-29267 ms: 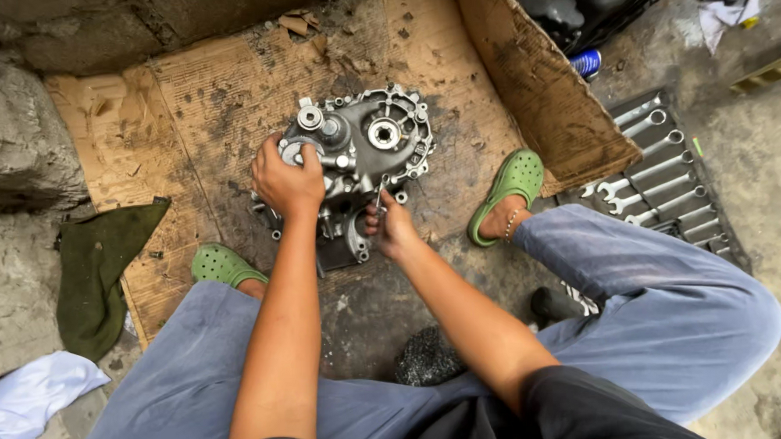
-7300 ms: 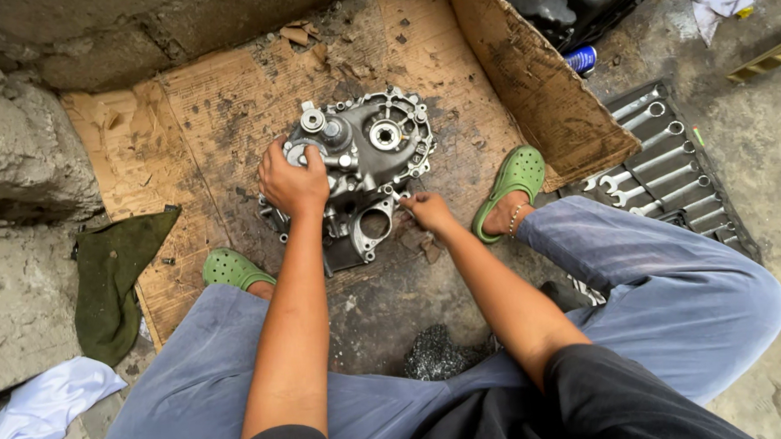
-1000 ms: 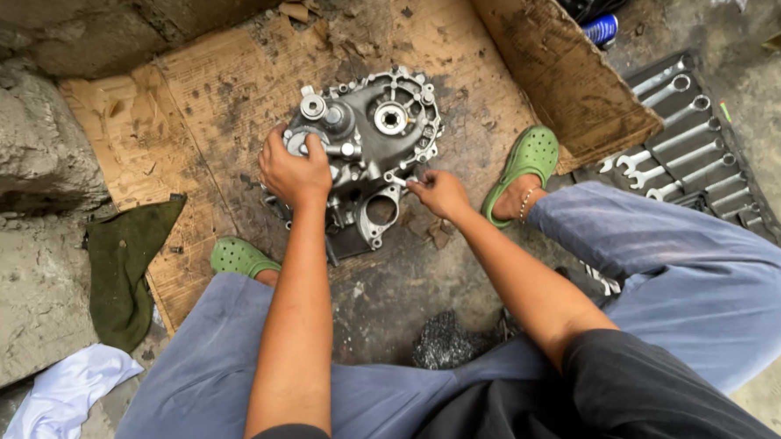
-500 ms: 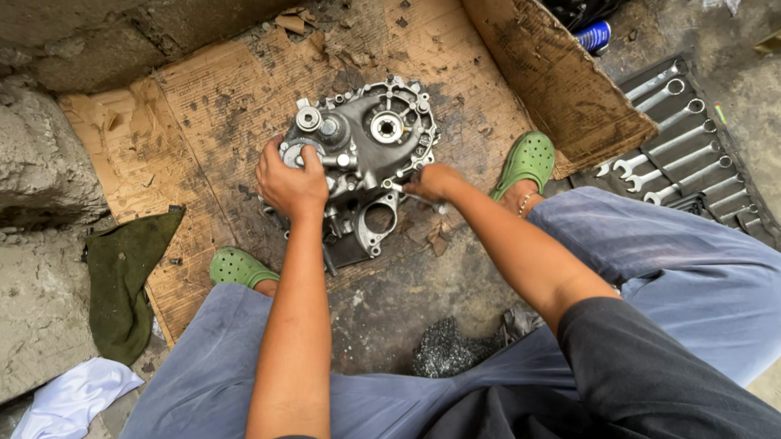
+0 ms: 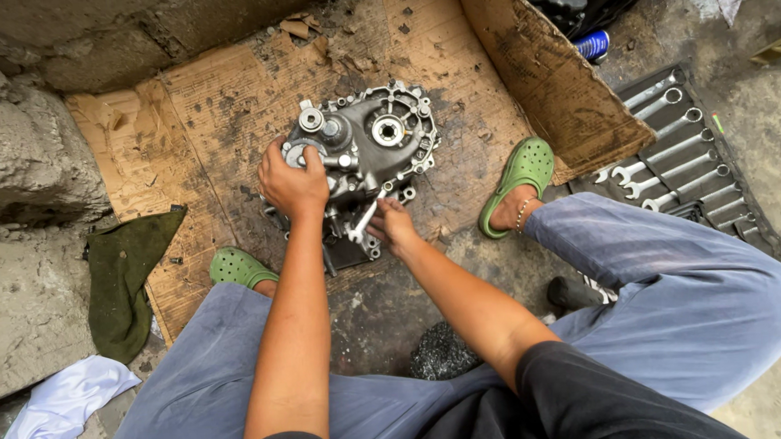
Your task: The person sits on the floor and uses a wrench to tighten bolts on a disassembled engine block. They hold the engine steady with one hand while turning the wrench with the other, working on multiple bolt locations.
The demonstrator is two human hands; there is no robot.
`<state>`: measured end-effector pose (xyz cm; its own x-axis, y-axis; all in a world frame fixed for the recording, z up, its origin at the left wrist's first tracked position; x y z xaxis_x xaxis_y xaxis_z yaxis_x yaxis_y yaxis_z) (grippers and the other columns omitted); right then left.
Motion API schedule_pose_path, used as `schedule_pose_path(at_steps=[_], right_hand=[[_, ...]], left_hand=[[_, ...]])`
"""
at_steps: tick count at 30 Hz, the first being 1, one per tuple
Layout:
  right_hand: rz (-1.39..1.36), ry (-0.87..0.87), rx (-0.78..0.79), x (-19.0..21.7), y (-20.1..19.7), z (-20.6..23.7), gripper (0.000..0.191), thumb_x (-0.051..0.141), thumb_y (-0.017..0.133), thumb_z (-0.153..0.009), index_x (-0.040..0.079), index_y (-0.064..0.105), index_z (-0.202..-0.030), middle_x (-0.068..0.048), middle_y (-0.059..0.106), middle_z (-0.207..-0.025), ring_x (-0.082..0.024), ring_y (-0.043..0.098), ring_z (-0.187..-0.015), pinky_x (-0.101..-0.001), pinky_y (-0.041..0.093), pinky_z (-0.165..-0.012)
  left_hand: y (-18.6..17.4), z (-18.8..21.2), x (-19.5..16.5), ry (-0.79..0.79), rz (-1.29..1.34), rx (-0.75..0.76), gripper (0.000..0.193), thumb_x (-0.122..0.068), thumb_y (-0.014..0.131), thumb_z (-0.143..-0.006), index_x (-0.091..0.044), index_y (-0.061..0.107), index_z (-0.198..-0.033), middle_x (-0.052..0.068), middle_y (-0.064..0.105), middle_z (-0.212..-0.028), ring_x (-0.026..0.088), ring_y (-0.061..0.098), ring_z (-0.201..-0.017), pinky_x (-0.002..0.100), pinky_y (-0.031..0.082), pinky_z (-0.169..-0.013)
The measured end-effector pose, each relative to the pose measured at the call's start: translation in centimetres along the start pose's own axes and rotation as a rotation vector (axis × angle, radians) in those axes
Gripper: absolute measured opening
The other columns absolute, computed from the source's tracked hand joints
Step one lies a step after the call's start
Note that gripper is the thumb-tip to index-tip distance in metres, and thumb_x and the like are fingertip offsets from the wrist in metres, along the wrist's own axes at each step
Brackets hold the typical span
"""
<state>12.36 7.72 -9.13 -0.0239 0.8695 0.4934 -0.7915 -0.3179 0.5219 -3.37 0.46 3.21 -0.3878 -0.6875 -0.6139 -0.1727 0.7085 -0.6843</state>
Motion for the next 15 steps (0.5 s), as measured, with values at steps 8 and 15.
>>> schedule_pose_path(at_steps=[8,15], right_hand=[[0.663,-0.198,-0.045,5.3,-5.7,-0.5,0.017,0.028,0.063,-0.101,0.012,0.067,-0.104,-0.003,0.068,-0.079,-0.015,0.062,-0.061,-0.0312,0.048,-0.052],[1.252,-0.247,0.029,10.5,-5.3,-0.7,0.023,0.033,0.070,-0.095,0.011,0.073,-0.097,-0.008,0.073,-0.081,-0.018,0.067,-0.065,-0.0336,0.054,-0.059]], left_hand=[[0.1,0.4,0.0,-0.009,0.001,-0.031,0.045,-0.034,0.073,-0.080,-0.006,0.071,-0.115,0.018,0.072,-0.116,0.041,0.063,-0.112,0.052,0.046,-0.098],[0.1,0.1,-0.1,0.006,0.001,-0.033,0.045,-0.034,0.073,-0.080,-0.006,0.071,-0.116,0.019,0.072,-0.117,0.041,0.063,-0.112,0.051,0.047,-0.098]])
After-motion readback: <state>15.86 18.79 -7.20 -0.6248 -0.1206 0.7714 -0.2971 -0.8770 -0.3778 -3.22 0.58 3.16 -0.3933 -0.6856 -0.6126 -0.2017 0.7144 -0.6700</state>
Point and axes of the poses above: each hand's wrist, its own z-axis away from the middle knuckle, its own y-axis out of the palm, x = y × z, the point moved 4 cm from there along -z, towards the middle knuckle
